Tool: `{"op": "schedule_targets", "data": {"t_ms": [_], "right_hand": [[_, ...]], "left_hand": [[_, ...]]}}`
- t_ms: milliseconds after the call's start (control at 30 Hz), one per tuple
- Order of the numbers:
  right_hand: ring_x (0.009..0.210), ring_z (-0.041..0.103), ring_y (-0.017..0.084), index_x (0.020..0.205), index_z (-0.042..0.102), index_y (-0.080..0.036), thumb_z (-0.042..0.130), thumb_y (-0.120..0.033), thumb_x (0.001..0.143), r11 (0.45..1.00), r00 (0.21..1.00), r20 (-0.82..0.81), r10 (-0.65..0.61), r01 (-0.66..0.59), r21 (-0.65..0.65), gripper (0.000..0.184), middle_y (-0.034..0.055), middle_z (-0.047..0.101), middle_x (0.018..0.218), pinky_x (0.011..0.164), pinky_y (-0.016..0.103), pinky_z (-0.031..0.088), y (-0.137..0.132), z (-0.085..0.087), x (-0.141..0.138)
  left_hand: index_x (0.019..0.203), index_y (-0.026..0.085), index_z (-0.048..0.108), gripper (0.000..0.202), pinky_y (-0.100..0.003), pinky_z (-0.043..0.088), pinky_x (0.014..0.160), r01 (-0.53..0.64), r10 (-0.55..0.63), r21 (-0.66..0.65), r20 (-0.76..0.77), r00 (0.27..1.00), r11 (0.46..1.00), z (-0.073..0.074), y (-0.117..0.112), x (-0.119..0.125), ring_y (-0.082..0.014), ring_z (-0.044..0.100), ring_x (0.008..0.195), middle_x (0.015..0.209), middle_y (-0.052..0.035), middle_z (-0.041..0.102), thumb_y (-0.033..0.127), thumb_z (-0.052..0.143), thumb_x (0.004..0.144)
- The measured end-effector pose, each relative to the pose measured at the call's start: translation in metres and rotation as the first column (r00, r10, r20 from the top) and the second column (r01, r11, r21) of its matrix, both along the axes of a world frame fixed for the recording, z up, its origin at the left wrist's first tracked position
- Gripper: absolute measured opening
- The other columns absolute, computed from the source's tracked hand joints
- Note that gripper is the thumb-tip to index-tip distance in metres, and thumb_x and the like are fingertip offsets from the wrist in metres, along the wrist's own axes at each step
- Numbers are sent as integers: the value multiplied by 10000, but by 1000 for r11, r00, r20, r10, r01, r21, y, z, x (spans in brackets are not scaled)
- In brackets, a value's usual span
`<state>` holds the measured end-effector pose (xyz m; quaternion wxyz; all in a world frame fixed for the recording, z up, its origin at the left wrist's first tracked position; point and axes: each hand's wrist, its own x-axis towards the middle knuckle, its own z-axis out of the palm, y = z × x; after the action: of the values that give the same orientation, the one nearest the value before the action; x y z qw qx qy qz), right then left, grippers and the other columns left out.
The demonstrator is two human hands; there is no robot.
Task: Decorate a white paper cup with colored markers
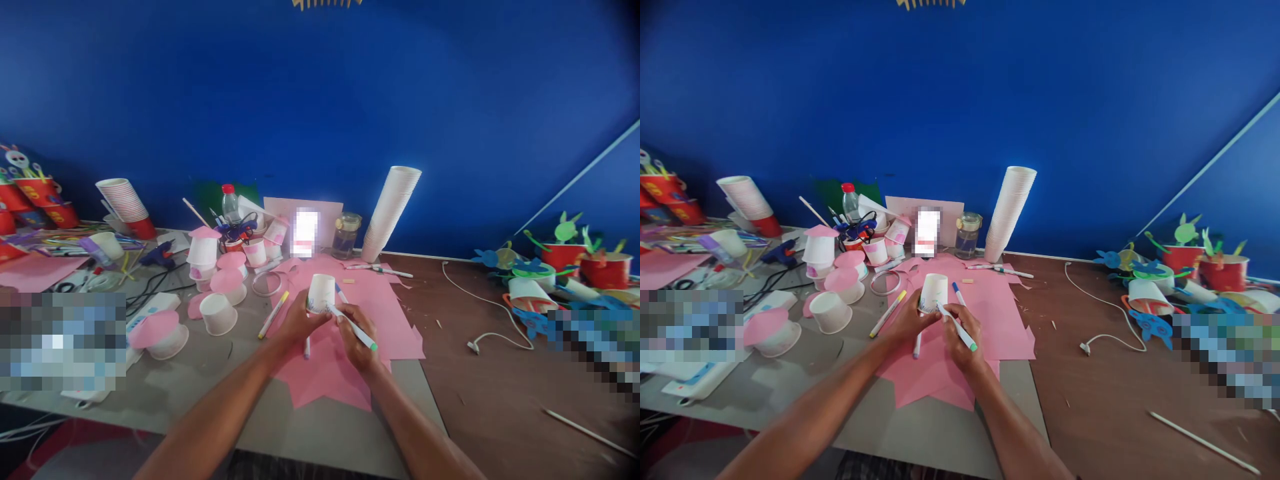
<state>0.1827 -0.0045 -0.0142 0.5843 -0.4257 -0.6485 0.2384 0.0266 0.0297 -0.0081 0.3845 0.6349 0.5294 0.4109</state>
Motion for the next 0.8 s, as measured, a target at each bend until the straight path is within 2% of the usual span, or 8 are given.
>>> {"op": "schedule_targets", "data": {"t_ms": [233,433,600,800], "right_hand": [[595,613,162,920,634,-198,529,-223,855,1000,1000,12,-13,12,10,126,21,664,705,548,271,477,-1,1,1],[622,628,172,937,622,-189,516,-232,874,999,999,38,3,-4,35,130,31,659,709,559,277,482,0,-1,1],[629,624,174,931,626,-192,515,-229,872,1000,1000,14,-9,9,10,132,29,656,716,573,281,482,1,-1,0],[594,597,165,901,629,-198,524,-237,856,1000,1000,-7,-15,15,-12,121,22,646,700,566,280,473,0,0,1]], "left_hand": [[1082,164,575,447,-291,517,734,8,-8,-4,2,1000,1000,3,-2,1,-219,644,907,1038,-63,673,385,740,730],[1115,167,574,482,-296,530,730,1,-1,-6,11,1000,1000,-1,0,0,-226,650,915,1044,-70,672,374,754,719],[1074,154,594,449,-300,530,675,-10,10,-9,-7,1000,1000,-1,0,0,-227,650,854,990,-74,677,378,751,717],[1051,158,596,438,-301,529,691,-16,17,18,-22,1000,1000,1,-2,0,-222,643,857,967,-68,668,398,749,718]]}}
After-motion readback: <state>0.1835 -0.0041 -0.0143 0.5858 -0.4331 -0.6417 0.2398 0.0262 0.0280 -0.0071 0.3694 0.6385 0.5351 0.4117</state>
